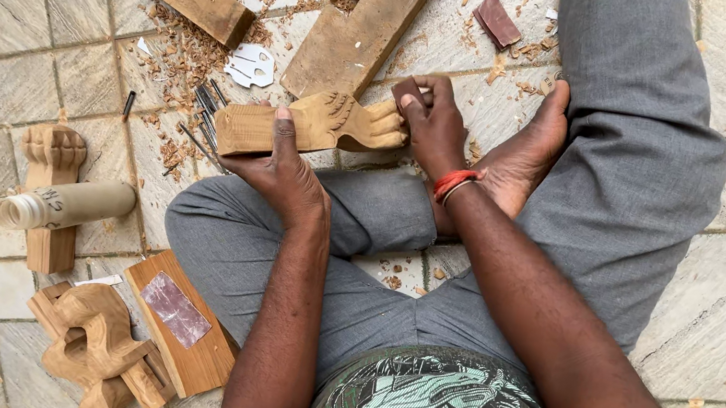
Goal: The person sits cross-legged on a tiled floor and carves a small wooden piece using a chisel and mallet. They repeatedly strike the chisel to shape the wood, occasionally rotating the piece to access different angles. Wood shavings accumulate on the floor around the work area.
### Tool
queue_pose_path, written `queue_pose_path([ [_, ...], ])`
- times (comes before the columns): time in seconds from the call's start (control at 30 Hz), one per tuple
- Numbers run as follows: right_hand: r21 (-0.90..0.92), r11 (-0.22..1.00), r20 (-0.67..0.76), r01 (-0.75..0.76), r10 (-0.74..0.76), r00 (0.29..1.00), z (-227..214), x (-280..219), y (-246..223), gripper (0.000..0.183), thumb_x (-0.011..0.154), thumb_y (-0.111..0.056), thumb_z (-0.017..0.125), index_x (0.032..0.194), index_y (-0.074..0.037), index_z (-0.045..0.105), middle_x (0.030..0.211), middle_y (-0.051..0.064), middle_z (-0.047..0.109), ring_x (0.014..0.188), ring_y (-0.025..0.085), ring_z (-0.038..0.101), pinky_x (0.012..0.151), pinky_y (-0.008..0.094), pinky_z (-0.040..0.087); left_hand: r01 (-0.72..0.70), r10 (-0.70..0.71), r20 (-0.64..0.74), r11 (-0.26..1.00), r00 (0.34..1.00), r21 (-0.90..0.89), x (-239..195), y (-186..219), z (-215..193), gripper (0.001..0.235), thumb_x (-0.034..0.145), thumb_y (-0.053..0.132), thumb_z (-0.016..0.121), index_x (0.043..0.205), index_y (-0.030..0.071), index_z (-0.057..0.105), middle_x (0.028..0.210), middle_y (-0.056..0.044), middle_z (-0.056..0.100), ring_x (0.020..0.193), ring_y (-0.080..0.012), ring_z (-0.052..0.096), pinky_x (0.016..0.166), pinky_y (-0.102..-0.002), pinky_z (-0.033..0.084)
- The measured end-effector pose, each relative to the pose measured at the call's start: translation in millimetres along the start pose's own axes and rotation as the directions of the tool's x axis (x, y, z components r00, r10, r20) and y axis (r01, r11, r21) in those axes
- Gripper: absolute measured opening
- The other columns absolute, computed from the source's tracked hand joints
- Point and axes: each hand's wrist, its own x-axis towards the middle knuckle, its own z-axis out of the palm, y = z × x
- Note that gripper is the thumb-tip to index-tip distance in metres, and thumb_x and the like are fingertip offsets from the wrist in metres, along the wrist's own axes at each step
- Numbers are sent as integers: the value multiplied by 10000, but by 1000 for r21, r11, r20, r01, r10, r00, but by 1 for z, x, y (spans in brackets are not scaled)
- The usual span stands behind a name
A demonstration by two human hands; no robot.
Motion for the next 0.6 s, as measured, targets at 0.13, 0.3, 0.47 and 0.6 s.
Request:
queue_pose_path([
  [0.13, -325, 908, 10, 263, -275, 961, 1, 11, -8, 247, 987, -141, 691, 1201, -59, 599, 1037, 106, 722, 900, 191, 715, 756, 350, 573, -23, 24, -16, 998, 1000, 62, 8, 7, 9, 635, 948, 2, 735, 1407, 10, 295, 1345, -223, 536, 1256, -284, 593, 1093, -419, 553],
  [0.3, -111, 990, -13, -88, 87, 996, -1, 1, -1, 259, 983, -167, 648, 1219, -70, 601, 1028, 84, 715, 841, 150, 713, 664, 290, 602, 0, 0, 2, 998, 1000, 62, -2, 1, 2, 619, 960, 0, 701, 1405, 23, 271, 1370, -237, 535, 1285, -295, 584, 1109, -423, 547],
  [0.47, 11, 998, -40, -66, 67, 997, 7, -3, -5, 244, 971, -163, 698, 1157, -21, 629, 984, 79, 738, 837, 141, 717, 713, 272, 591, -38, 36, 23, 994, 999, 104, -5, 7, 6, 614, 990, -8, 687, 1422, 28, 252, 1431, -247, 498, 1364, -310, 552, 1182, -440, 523],
  [0.6, 105, 989, -15, -107, 109, 994, 13, 2, 1, 242, 975, -155, 669, 1164, -9, 629, 1039, 72, 714, 871, 119, 702, 727, 264, 605, -29, 27, 35, 998, 999, 53, -10, 9, 9, 650, 969, -7, 677, 1427, 46, 219, 1439, -234, 472, 1380, -297, 522, 1177, -440, 510],
])
